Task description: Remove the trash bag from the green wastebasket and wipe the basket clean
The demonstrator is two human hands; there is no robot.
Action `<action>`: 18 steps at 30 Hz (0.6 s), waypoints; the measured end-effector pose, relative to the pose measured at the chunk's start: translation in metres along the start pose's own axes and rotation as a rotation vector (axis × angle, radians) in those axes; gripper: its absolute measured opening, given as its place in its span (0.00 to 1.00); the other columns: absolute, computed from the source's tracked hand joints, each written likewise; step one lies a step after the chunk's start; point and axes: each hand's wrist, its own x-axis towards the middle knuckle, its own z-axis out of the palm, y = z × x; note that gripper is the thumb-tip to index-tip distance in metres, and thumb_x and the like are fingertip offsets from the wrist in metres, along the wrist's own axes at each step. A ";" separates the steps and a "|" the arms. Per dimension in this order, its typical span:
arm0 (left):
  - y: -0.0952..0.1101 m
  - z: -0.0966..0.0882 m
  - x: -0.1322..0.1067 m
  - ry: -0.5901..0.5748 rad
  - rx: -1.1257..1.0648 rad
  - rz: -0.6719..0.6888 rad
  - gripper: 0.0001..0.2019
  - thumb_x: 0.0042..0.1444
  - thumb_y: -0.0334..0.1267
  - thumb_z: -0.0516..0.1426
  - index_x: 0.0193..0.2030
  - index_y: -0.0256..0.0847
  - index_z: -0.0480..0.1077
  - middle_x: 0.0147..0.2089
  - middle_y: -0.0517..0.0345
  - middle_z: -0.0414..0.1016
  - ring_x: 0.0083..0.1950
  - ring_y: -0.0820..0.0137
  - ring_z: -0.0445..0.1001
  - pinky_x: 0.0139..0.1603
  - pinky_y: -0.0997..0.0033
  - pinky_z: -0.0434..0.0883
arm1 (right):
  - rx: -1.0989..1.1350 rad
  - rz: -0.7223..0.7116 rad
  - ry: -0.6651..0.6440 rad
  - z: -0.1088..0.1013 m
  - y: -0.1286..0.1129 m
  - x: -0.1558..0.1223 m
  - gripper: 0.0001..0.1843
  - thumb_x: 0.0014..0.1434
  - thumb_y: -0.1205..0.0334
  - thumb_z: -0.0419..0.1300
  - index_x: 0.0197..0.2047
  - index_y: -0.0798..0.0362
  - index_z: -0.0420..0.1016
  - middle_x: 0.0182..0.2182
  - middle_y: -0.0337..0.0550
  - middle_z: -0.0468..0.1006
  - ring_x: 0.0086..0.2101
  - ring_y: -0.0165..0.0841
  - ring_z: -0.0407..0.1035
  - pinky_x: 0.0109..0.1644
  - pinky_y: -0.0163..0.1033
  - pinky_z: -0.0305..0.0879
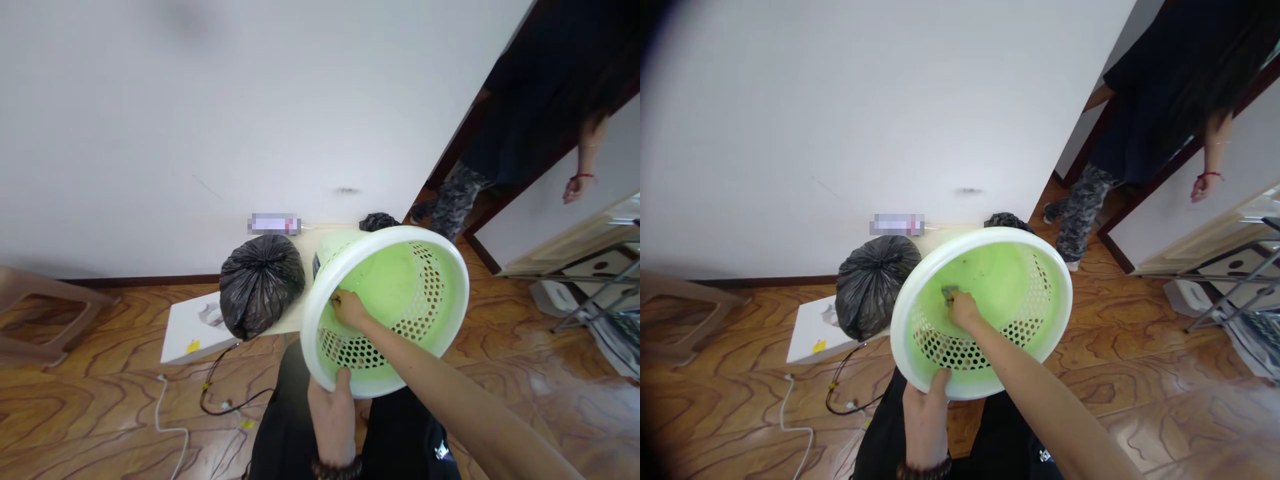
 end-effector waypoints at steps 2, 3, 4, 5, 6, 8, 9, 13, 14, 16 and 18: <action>0.003 0.000 -0.002 0.004 0.022 -0.001 0.20 0.47 0.36 0.58 0.48 0.32 0.67 0.48 0.46 0.75 0.50 0.61 0.72 0.51 0.61 0.68 | 0.111 -0.038 0.011 0.003 0.001 0.000 0.14 0.60 0.66 0.49 0.44 0.54 0.73 0.42 0.46 0.77 0.42 0.34 0.70 0.46 0.35 0.62; 0.007 -0.001 -0.003 0.007 0.050 0.011 0.20 0.47 0.37 0.58 0.49 0.32 0.67 0.49 0.46 0.74 0.50 0.61 0.71 0.51 0.61 0.67 | 0.119 -0.048 -0.004 0.001 0.003 0.000 0.14 0.60 0.66 0.49 0.43 0.54 0.73 0.41 0.45 0.77 0.41 0.34 0.70 0.45 0.35 0.62; 0.012 -0.003 -0.003 0.007 0.090 0.037 0.21 0.47 0.38 0.58 0.49 0.33 0.67 0.49 0.46 0.74 0.51 0.61 0.71 0.52 0.61 0.66 | 0.102 -0.049 -0.025 -0.002 0.005 0.000 0.13 0.60 0.66 0.49 0.42 0.54 0.74 0.40 0.45 0.77 0.40 0.34 0.70 0.44 0.36 0.62; 0.018 -0.005 -0.003 -0.006 0.145 0.074 0.21 0.48 0.39 0.58 0.49 0.33 0.67 0.49 0.46 0.74 0.51 0.60 0.70 0.52 0.61 0.66 | 0.068 -0.043 -0.051 -0.007 0.007 0.000 0.13 0.60 0.66 0.49 0.42 0.55 0.74 0.40 0.46 0.77 0.39 0.35 0.70 0.43 0.36 0.62; 0.024 -0.009 -0.002 -0.023 0.203 0.124 0.21 0.49 0.41 0.58 0.49 0.34 0.68 0.49 0.47 0.74 0.52 0.60 0.70 0.52 0.61 0.65 | 0.018 -0.028 -0.081 -0.012 0.009 0.000 0.13 0.60 0.66 0.49 0.42 0.55 0.74 0.40 0.47 0.77 0.38 0.35 0.70 0.42 0.37 0.63; 0.035 -0.017 0.001 -0.059 0.326 0.205 0.19 0.51 0.44 0.56 0.48 0.36 0.70 0.47 0.49 0.75 0.51 0.59 0.70 0.51 0.62 0.65 | -0.088 0.017 -0.124 -0.021 0.013 -0.001 0.14 0.59 0.66 0.49 0.43 0.55 0.74 0.40 0.49 0.77 0.39 0.37 0.70 0.42 0.37 0.63; 0.039 -0.021 0.002 -0.036 0.376 0.230 0.19 0.51 0.45 0.55 0.47 0.37 0.71 0.46 0.50 0.75 0.51 0.59 0.70 0.50 0.62 0.65 | -0.131 0.045 -0.133 -0.026 0.015 -0.002 0.14 0.59 0.66 0.50 0.44 0.55 0.74 0.41 0.50 0.77 0.40 0.37 0.70 0.43 0.38 0.63; 0.040 -0.031 0.005 0.037 0.402 0.326 0.22 0.51 0.41 0.55 0.53 0.39 0.67 0.50 0.51 0.73 0.51 0.60 0.69 0.52 0.63 0.64 | -0.209 0.143 -0.111 -0.036 0.028 -0.007 0.17 0.58 0.69 0.50 0.48 0.60 0.72 0.45 0.61 0.74 0.45 0.41 0.68 0.48 0.42 0.61; 0.038 -0.031 0.005 0.012 0.368 0.342 0.23 0.50 0.40 0.56 0.55 0.39 0.65 0.51 0.51 0.73 0.52 0.60 0.69 0.53 0.63 0.64 | -0.221 0.162 -0.105 -0.036 0.031 -0.008 0.17 0.58 0.70 0.49 0.49 0.62 0.71 0.45 0.63 0.73 0.46 0.42 0.68 0.48 0.43 0.61; 0.036 -0.028 0.003 -0.079 0.298 0.326 0.25 0.47 0.37 0.57 0.54 0.37 0.66 0.50 0.49 0.73 0.51 0.60 0.69 0.54 0.61 0.64 | -0.237 0.193 -0.099 -0.033 0.035 -0.010 0.19 0.59 0.71 0.47 0.51 0.63 0.69 0.46 0.65 0.72 0.47 0.42 0.67 0.49 0.43 0.61; 0.035 -0.023 0.000 -0.177 0.257 0.257 0.23 0.46 0.35 0.58 0.51 0.35 0.68 0.47 0.48 0.75 0.50 0.59 0.71 0.53 0.60 0.65 | -0.241 0.208 -0.109 -0.028 0.037 -0.010 0.20 0.60 0.72 0.44 0.52 0.61 0.68 0.47 0.62 0.72 0.47 0.39 0.67 0.48 0.41 0.62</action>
